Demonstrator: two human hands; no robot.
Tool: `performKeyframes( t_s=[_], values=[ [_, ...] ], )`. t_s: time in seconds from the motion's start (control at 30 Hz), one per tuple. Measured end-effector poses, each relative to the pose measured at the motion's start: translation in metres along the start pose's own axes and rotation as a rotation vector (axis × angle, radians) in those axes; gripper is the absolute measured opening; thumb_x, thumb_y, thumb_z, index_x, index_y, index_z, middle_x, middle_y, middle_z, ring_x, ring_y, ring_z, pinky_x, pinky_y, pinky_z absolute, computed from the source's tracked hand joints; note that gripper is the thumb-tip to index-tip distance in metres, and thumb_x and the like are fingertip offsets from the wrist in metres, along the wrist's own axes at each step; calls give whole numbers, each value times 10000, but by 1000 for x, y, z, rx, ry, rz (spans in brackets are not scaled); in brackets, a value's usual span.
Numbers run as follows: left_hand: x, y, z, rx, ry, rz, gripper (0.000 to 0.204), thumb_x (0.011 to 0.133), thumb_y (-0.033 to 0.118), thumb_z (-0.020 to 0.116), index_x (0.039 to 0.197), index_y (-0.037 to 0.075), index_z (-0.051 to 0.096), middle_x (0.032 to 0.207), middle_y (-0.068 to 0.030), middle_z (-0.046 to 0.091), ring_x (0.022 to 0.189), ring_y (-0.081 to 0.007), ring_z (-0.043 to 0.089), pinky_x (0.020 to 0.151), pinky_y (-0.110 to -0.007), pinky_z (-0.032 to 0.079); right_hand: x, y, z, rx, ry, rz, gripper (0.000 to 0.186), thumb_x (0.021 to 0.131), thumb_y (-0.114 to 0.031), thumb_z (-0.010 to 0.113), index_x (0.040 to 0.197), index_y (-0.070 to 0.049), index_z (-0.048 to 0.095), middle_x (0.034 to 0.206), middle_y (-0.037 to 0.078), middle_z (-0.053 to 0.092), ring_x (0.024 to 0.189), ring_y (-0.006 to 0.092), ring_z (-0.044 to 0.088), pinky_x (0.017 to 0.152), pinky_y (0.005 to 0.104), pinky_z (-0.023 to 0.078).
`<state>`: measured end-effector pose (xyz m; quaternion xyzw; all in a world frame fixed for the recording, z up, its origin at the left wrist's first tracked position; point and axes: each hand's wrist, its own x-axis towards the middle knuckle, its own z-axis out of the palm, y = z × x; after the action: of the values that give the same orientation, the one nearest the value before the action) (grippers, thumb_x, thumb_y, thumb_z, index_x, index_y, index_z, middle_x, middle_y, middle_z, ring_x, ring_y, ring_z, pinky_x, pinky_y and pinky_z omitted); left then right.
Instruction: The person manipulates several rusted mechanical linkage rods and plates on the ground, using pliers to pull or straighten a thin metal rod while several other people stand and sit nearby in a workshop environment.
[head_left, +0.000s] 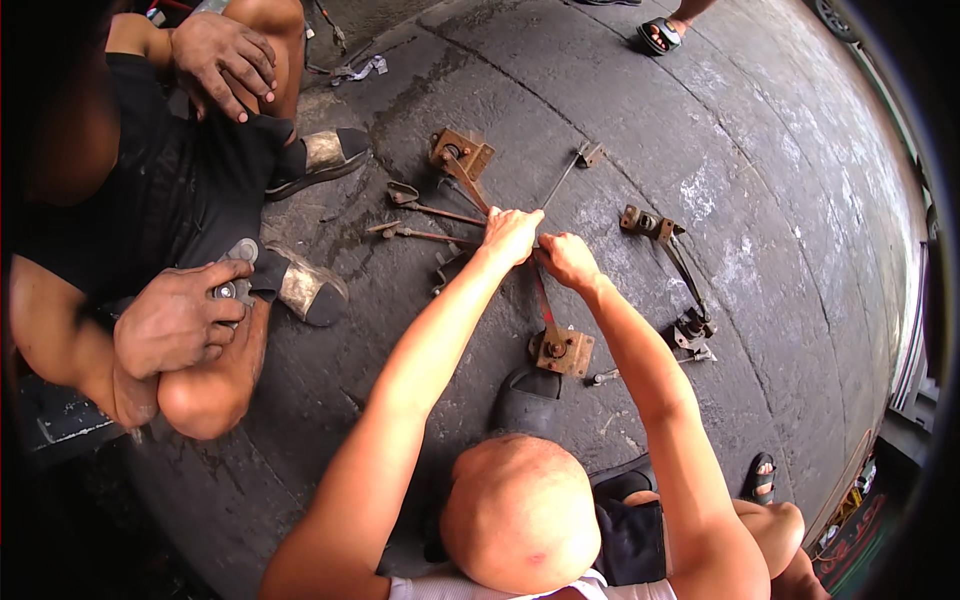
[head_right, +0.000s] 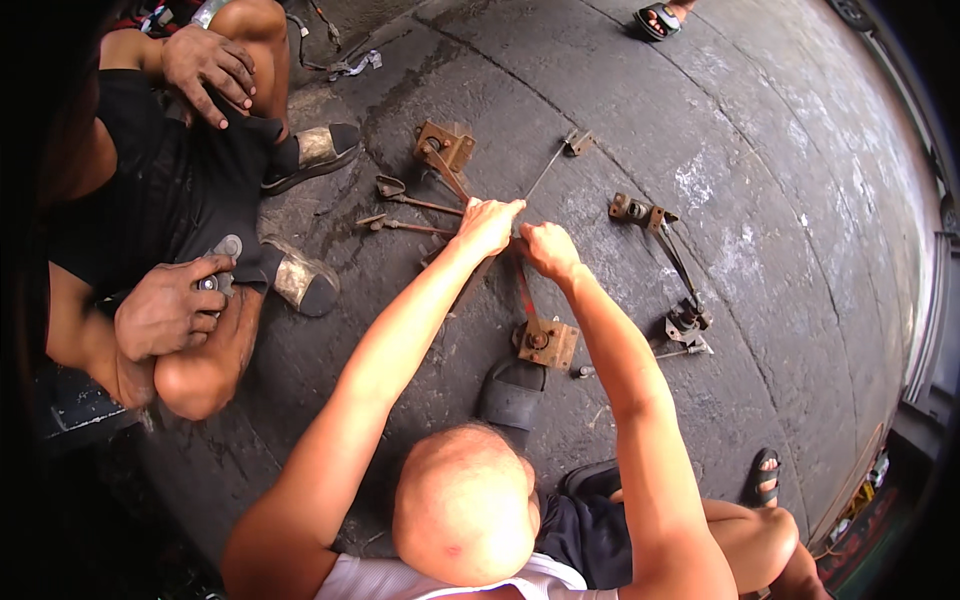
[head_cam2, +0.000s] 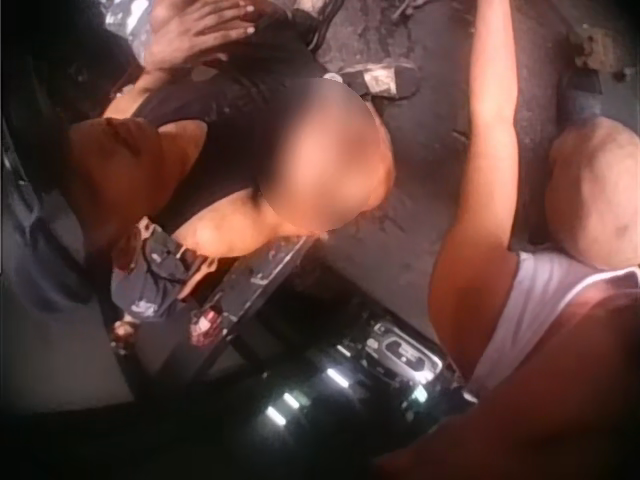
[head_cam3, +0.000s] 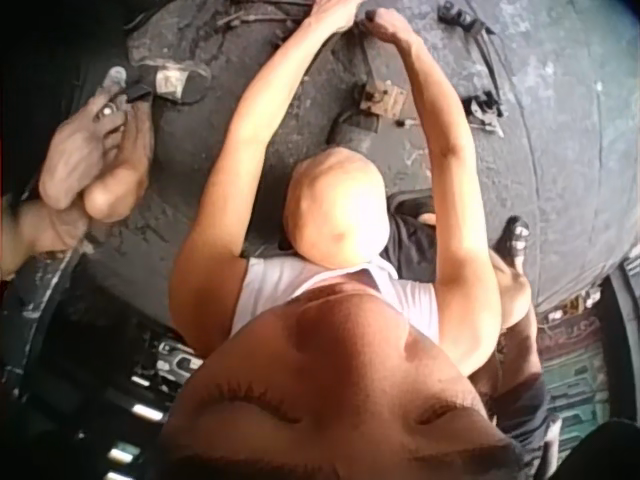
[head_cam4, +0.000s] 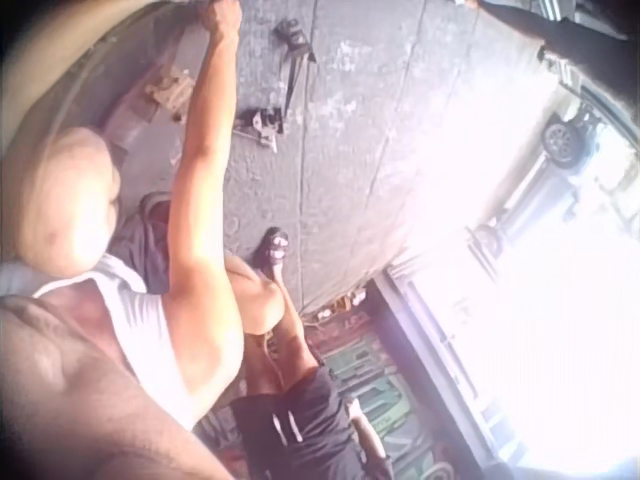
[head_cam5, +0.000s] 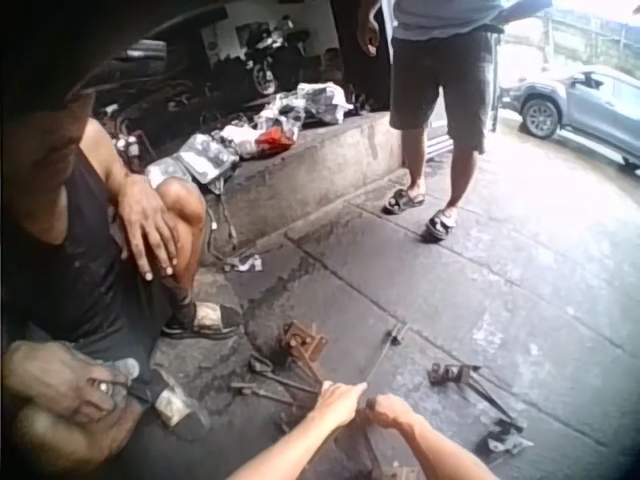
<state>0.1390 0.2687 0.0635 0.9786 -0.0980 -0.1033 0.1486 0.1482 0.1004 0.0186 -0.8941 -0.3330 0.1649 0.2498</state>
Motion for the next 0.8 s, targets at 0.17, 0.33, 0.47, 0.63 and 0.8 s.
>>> performKeyframes(
  t_s=[0.17, 0.33, 0.47, 0.63, 0.8],
  values=[
    [-1, -3, 6, -51, -7, 9, 512, 826, 156, 720, 1324, 120, 607, 983, -173, 734, 958, -346, 704, 867, -505, 488, -15, -1, 9, -302, 200, -314, 154, 891, -203, 576, 885, -54, 619, 808, 169, 660, 815, 347, 655, 814, 432, 521],
    [-3, -15, 13, -17, -12, 27, 553, 814, 162, 750, 1345, 131, 599, 1056, -143, 732, 996, -324, 690, 895, -477, 477, -20, 6, 17, 426, 115, 332, 415, 1017, -448, 490, 891, -90, 658, 724, 78, 655, 629, 241, 619, 612, 383, 493],
    [-8, -18, 10, -95, -14, 47, 576, 816, 156, 754, 1368, 136, 588, 1079, -132, 726, 1033, -314, 667, 937, -451, 453, -21, 6, 27, 1478, -299, 762, 409, 1019, -470, 499, 807, -126, 559, 669, -13, 523, 573, 127, 492, 500, 287, 361],
    [-8, -13, 4, -101, -18, 57, 583, 818, 149, 750, 1376, 130, 583, 1063, -141, 725, 1023, -320, 668, 928, -449, 454, -23, 5, 23, 1734, -345, 769, 348, 1024, -435, 505, 811, -160, 521, 679, -52, 451, 556, 93, 396, 515, 246, 315],
    [-8, -14, 1, -127, -46, 47, 570, 834, 139, 734, 1382, 129, 578, 1066, -142, 720, 1042, -295, 660, 952, -433, 434, -16, 10, 19, 1765, -396, 751, 271, 1012, -355, 552, 830, -155, 540, 678, -77, 413, 575, 75, 333, 524, 233, 281]
  ],
)
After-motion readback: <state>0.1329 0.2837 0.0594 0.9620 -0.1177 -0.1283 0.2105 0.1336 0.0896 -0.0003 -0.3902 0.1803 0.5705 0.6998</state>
